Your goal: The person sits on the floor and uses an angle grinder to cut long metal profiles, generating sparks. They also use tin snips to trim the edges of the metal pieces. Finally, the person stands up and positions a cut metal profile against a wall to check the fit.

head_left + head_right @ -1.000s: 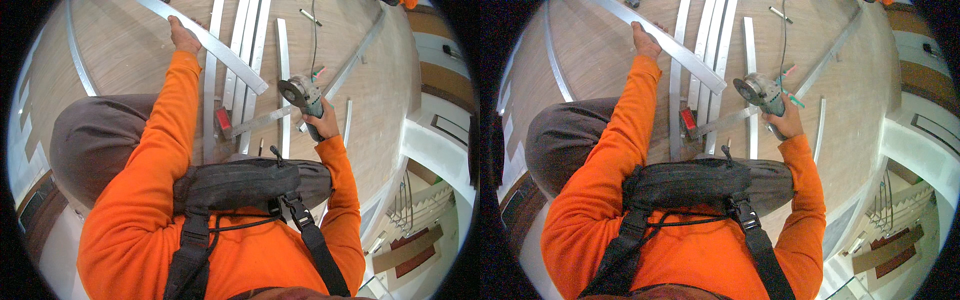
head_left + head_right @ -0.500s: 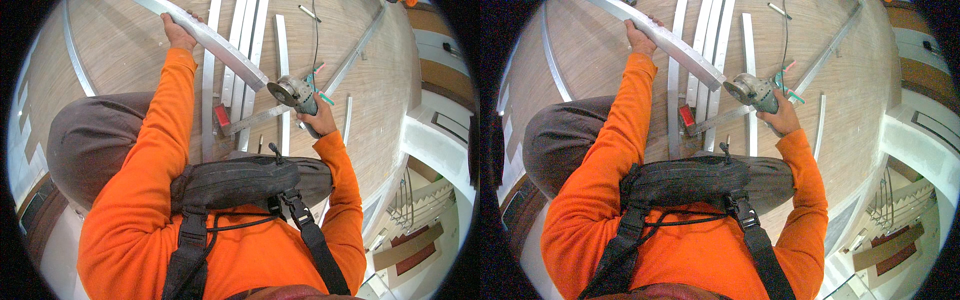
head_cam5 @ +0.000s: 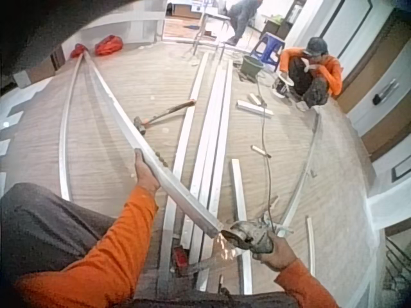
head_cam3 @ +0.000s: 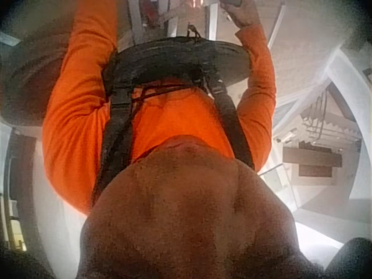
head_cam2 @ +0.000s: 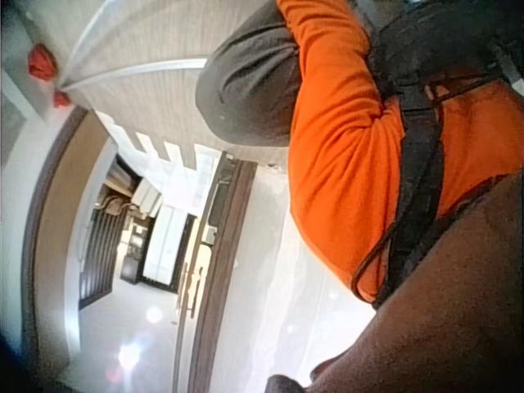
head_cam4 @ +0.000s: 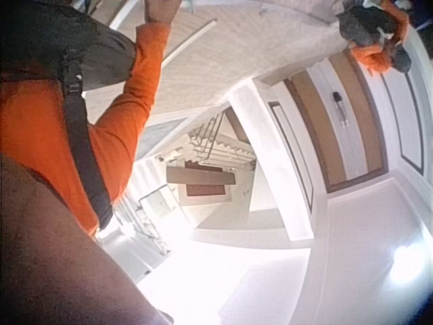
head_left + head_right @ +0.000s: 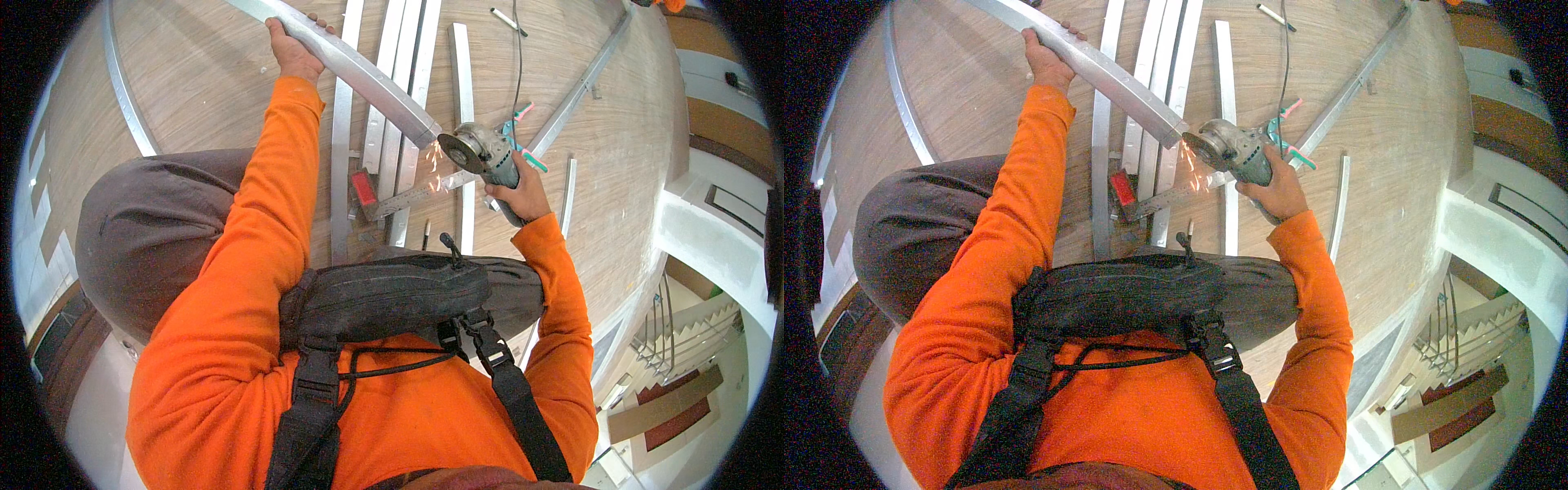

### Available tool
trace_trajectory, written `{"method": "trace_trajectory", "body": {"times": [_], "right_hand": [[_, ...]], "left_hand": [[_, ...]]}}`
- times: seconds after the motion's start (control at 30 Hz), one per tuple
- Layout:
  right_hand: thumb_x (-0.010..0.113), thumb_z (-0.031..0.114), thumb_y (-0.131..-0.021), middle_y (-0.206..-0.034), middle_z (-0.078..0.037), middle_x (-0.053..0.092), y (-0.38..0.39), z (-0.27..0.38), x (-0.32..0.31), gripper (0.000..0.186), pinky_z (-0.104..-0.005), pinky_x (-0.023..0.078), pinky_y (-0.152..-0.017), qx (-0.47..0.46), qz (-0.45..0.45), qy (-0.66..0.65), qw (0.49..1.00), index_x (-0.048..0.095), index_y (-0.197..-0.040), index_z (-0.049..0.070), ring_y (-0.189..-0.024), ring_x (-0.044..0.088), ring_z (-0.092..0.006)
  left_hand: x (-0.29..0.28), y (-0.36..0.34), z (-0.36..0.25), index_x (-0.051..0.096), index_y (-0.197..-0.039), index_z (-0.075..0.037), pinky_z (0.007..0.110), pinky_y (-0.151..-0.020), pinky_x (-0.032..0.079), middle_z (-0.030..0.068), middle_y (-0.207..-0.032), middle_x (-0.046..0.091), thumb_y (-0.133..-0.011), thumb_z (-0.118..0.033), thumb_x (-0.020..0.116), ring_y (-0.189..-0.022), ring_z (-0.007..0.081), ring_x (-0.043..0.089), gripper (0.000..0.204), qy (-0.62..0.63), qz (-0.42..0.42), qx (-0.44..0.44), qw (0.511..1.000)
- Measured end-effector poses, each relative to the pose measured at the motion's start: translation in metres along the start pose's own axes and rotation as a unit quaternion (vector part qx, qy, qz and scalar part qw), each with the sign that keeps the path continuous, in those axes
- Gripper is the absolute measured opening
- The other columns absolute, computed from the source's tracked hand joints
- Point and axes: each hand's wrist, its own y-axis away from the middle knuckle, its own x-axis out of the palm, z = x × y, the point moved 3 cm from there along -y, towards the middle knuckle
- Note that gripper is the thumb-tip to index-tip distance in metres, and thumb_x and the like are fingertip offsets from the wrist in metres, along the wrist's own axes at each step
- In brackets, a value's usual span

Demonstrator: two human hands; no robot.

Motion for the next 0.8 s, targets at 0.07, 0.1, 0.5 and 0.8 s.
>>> {"method": "trace_trajectory", "body": {"times": [0.07,0.1,0.5,0.8], "right_hand": [[0.084,0.029,-0.063,-0.118,-0.028,0.064,-0.001,-0.003,0.001,0.089,-0.0386,0.048,-0.096,0.013,0.008,-0.012,1.0,0.049,-0.134,-0.009,-0.111,0.064,-0.0361],[0.084,0.03,-0.063,-0.119,-0.028,0.064,-0.001,-0.001,0.002,0.089,-0.0388,0.048,-0.097,0.02,0.012,-0.017,1.0,0.048,-0.135,-0.009,-0.111,0.064,-0.0366],[0.083,0.023,-0.066,-0.119,-0.021,0.065,-0.001,0.039,-0.001,0.083,-0.037,0.049,-0.095,0.015,0.015,-0.029,0.999,0.049,-0.136,-0.005,-0.109,0.064,-0.0292],[0.084,0.017,-0.065,-0.127,-0.023,0.063,-0.008,0.016,0.003,0.092,-0.038,0.045,-0.103,-0.001,0.023,-0.067,0.997,0.042,-0.144,-0.006,-0.12,0.06,-0.0315]], "left_hand": [[-0.003,-0.004,0.0,0.05,-0.109,-0.005,0.052,-0.07,0.052,0.0147,-0.084,0.057,-0.1,-0.066,0.022,-0.074,0.0309,0.058,0.068,0.001,0.01,-0.004,1.0],[-0.004,-0.004,0.0,0.049,-0.11,-0.005,0.052,-0.07,0.052,0.0147,-0.085,0.057,-0.1,-0.066,0.022,-0.075,0.0309,0.058,0.068,0.002,0.016,-0.006,1.0],[-0.004,0.0,-0.002,0.051,-0.106,-0.005,0.053,-0.074,0.051,0.0133,-0.085,0.055,-0.102,-0.063,0.021,-0.076,0.0313,0.057,0.065,0.007,0.007,-0.014,1.0],[0.0,0.004,0.001,0.052,-0.106,-0.004,0.055,-0.074,0.051,0.0141,-0.085,0.057,-0.101,-0.065,0.022,-0.077,0.032,0.057,0.067,0.005,-0.012,-0.014,1.0]]}}
